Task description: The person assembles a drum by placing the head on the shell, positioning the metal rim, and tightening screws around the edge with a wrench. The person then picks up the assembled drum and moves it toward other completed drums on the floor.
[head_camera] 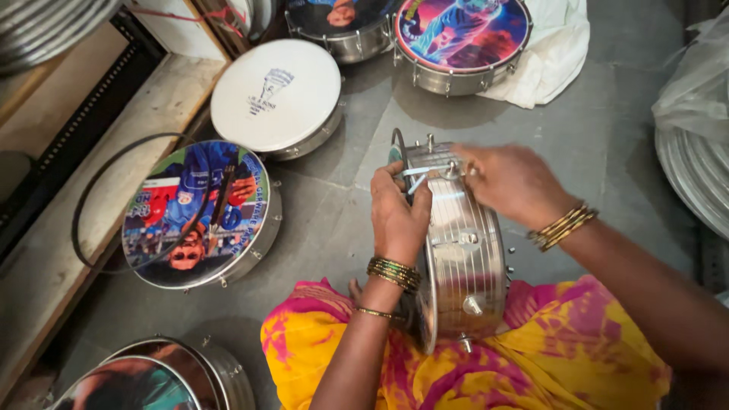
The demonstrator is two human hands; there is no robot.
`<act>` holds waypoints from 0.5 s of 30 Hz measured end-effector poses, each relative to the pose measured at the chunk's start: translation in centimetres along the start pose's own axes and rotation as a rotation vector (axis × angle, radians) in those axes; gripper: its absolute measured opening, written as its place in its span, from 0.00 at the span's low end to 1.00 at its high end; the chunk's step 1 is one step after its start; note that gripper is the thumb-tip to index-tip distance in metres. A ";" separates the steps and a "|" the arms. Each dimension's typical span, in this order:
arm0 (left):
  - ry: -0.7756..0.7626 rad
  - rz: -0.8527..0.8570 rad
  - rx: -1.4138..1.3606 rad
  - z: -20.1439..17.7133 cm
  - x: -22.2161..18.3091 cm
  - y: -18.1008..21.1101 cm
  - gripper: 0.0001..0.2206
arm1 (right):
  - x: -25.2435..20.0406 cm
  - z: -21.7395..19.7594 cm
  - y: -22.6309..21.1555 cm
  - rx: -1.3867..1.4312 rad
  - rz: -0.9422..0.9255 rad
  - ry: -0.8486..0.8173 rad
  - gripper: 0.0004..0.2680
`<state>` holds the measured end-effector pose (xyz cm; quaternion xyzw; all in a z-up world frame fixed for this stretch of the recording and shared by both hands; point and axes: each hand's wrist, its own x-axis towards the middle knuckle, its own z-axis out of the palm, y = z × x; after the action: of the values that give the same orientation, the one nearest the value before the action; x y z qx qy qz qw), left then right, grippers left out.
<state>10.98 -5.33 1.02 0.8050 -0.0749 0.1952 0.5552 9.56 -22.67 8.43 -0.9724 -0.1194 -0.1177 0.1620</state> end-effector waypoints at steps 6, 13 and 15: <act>0.016 0.001 0.020 -0.6 -0.1 -0.9 0.21 | -5.1 0.0 -1.7 0.041 -0.087 0.051 0.15; 0.014 0.042 0.027 0.4 -0.1 -1.0 0.20 | -0.6 -0.4 0.2 0.109 0.048 0.106 0.15; 0.018 0.059 0.048 0.3 0.1 -0.9 0.20 | -0.7 0.4 -0.2 0.045 0.068 0.050 0.15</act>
<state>11.45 -5.23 0.24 0.8138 -0.0889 0.2207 0.5303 8.88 -22.45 7.93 -0.9688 -0.0850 -0.1338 0.1907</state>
